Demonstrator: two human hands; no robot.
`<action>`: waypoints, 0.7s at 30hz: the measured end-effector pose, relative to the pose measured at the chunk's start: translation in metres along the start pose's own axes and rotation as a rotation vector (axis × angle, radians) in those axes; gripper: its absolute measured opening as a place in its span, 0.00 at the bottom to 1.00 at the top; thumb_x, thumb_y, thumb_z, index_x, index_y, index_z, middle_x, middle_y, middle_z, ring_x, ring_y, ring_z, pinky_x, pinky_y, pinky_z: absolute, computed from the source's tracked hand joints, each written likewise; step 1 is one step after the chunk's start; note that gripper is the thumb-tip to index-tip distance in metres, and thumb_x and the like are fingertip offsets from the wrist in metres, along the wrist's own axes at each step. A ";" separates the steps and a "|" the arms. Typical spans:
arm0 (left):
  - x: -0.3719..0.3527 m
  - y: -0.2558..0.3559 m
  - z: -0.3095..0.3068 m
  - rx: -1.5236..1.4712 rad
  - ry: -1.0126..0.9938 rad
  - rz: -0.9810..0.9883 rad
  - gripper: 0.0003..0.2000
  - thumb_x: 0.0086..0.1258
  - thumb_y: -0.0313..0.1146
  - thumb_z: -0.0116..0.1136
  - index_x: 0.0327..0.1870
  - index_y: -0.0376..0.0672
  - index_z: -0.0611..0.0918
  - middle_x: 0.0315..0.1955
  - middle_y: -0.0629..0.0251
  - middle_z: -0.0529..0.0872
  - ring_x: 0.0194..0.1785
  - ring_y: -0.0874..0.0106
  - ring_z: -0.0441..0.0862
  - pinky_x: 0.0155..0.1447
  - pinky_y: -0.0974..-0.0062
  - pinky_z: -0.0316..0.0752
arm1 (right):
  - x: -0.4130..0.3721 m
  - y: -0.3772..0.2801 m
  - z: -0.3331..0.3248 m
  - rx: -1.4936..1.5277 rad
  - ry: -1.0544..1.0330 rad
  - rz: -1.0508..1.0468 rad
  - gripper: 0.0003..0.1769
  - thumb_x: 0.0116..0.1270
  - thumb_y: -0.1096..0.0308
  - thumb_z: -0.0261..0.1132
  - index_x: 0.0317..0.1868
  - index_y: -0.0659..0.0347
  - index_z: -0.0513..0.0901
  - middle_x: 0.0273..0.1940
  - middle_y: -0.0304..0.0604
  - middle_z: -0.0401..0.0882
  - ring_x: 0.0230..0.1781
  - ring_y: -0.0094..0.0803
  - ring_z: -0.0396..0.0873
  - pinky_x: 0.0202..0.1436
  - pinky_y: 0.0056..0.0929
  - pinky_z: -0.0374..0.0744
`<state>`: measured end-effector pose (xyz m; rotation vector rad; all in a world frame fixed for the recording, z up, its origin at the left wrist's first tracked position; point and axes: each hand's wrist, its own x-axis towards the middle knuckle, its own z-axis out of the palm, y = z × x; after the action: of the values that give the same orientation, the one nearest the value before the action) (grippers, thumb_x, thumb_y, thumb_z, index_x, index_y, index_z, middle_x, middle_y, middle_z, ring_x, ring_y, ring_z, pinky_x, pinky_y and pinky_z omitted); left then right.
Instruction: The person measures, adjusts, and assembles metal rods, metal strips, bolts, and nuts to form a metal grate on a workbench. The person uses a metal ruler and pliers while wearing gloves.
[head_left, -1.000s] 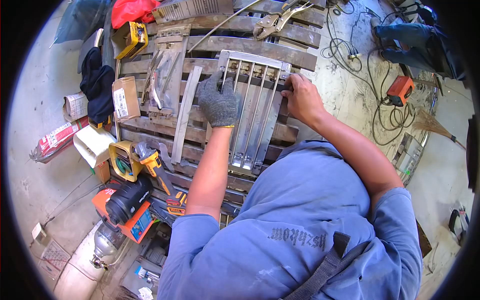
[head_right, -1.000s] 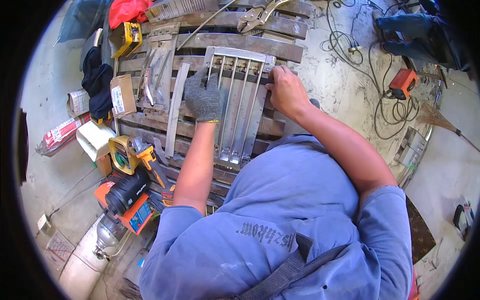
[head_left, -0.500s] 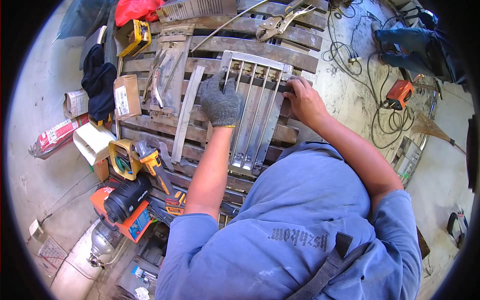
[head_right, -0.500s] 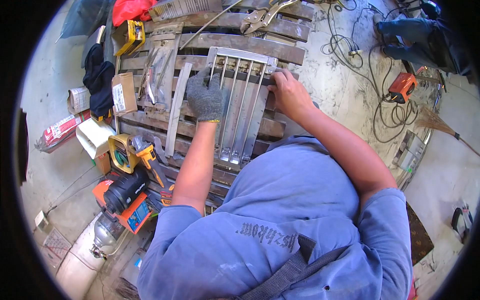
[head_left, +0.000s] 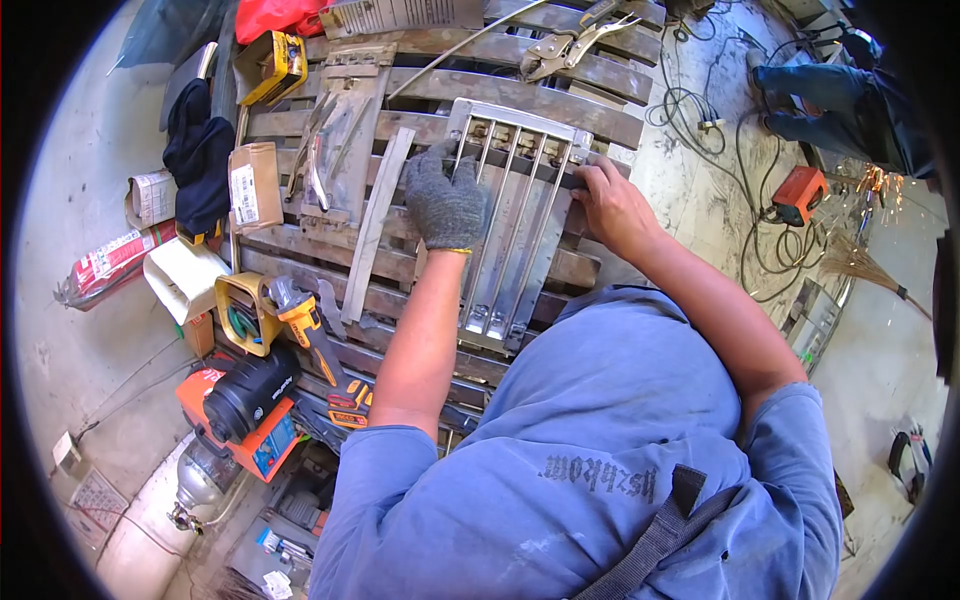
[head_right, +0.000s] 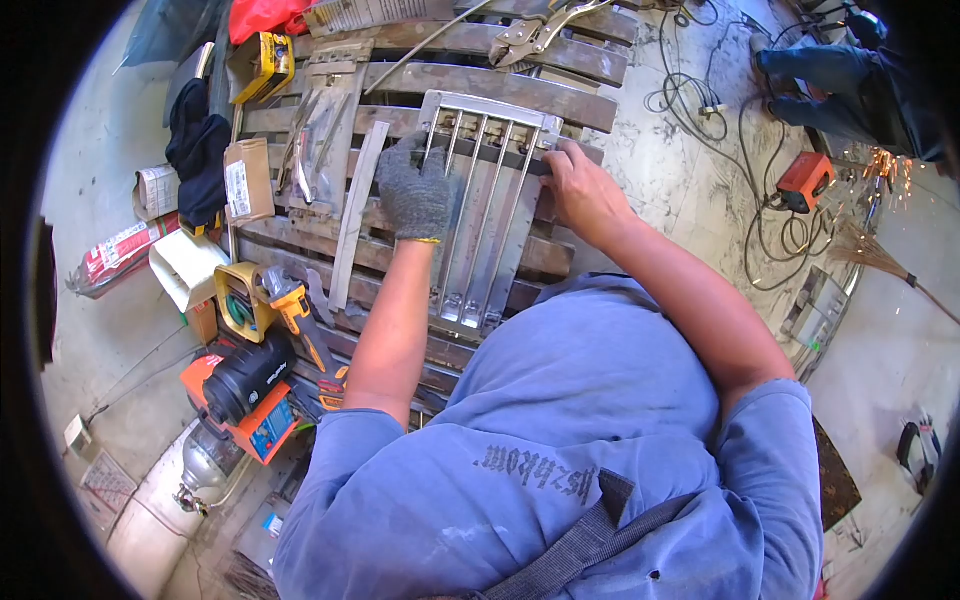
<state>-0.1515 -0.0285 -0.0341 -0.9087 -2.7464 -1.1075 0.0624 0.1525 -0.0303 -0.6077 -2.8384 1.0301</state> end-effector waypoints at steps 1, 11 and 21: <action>0.000 -0.001 0.000 0.006 0.002 0.010 0.14 0.69 0.31 0.75 0.54 0.40 0.92 0.46 0.51 0.92 0.55 0.48 0.87 0.64 0.50 0.79 | 0.000 0.000 0.001 -0.028 -0.002 -0.013 0.20 0.81 0.66 0.69 0.67 0.64 0.80 0.62 0.58 0.81 0.58 0.58 0.87 0.57 0.51 0.88; -0.001 -0.003 0.001 0.001 0.015 0.034 0.14 0.68 0.31 0.76 0.53 0.40 0.92 0.46 0.51 0.92 0.54 0.48 0.87 0.63 0.49 0.79 | -0.009 -0.001 0.006 -0.245 -0.007 -0.118 0.23 0.84 0.68 0.62 0.72 0.69 0.78 0.58 0.55 0.78 0.56 0.49 0.88 0.55 0.44 0.90; -0.002 -0.006 0.004 0.019 0.006 0.017 0.14 0.69 0.30 0.76 0.54 0.38 0.91 0.46 0.50 0.92 0.55 0.47 0.87 0.64 0.49 0.79 | -0.009 -0.002 0.009 -0.274 0.051 -0.140 0.23 0.80 0.73 0.62 0.71 0.73 0.77 0.57 0.57 0.77 0.55 0.50 0.87 0.55 0.45 0.90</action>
<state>-0.1522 -0.0304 -0.0407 -0.9224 -2.7344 -1.0776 0.0683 0.1426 -0.0354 -0.4366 -2.9493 0.6010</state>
